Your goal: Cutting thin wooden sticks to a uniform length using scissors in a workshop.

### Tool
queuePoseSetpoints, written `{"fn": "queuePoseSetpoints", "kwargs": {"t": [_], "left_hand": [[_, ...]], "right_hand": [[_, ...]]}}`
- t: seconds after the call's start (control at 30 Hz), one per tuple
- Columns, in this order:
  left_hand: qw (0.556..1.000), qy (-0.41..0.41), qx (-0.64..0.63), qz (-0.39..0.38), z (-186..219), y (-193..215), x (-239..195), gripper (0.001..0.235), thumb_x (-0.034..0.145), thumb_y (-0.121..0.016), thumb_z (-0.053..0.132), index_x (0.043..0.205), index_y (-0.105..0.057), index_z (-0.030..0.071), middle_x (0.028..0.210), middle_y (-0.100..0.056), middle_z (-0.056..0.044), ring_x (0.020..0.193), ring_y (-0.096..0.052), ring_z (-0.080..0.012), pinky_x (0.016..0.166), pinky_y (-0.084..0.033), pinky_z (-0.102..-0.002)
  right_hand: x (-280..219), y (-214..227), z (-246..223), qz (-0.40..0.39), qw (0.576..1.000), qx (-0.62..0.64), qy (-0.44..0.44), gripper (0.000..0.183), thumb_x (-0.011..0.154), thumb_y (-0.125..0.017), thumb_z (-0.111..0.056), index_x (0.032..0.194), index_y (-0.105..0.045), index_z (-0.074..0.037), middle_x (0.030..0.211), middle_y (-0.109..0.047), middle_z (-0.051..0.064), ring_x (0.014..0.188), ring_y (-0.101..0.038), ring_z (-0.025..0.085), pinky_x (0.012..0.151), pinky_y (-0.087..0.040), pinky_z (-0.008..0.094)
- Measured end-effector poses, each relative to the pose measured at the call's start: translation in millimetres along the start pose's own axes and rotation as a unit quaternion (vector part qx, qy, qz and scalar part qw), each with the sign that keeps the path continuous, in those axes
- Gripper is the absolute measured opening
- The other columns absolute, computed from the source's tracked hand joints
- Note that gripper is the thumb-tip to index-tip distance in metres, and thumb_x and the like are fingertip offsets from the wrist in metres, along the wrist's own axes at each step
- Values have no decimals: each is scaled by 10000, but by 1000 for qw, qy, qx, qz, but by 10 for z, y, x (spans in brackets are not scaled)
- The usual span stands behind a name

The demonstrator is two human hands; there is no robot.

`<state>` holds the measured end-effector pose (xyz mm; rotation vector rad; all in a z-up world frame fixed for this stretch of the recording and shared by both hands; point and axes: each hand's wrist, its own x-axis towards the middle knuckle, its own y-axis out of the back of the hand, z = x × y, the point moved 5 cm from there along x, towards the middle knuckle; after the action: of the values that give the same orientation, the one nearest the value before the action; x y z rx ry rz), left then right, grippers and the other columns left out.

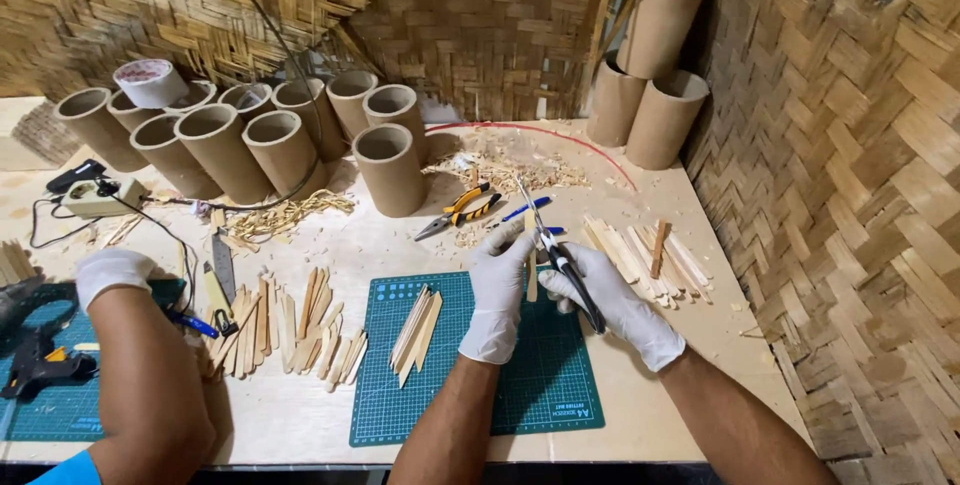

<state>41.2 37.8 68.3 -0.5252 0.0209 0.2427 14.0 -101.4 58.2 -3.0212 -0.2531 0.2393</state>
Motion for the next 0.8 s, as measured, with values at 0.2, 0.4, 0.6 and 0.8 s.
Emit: {"fn": "queuePoseSetpoints", "kwargs": {"t": [0.2,0.4,0.6,0.8], "left_hand": [[1000,9,-21,-10,-83,16,52,343,753,-864,44,1073,-774,-42,790,-685,-209,625,-700,-239,542,-623,-331],[1000,21,14,-8,-54,6,-9,362,754,-879,62,1090,-776,-23,837,-722,-201,671,-665,-187,540,-603,-290],[1000,24,-1,1,-127,79,59,390,739,-893,51,1102,-770,-24,840,-729,-229,661,-686,-229,533,-631,-330],[999,25,24,6,-102,62,41,388,731,-909,85,1085,-779,-7,845,-737,-169,699,-648,-175,556,-594,-283]], "right_hand": [[-76,1,-41,1,1000,-30,-3,296,879,-818,-104,1089,-632,-11,721,-515,41,628,-631,167,468,-527,223],[-98,63,12,16,999,-27,-18,336,862,-835,-103,1136,-657,-24,719,-536,62,597,-643,170,431,-525,203],[-162,43,-90,19,999,-43,-21,337,855,-839,-110,1135,-676,-19,725,-538,58,591,-649,171,424,-527,200],[-149,76,-59,20,998,-46,-30,425,831,-855,-118,1210,-692,-18,687,-569,69,580,-669,164,413,-537,212]]}}
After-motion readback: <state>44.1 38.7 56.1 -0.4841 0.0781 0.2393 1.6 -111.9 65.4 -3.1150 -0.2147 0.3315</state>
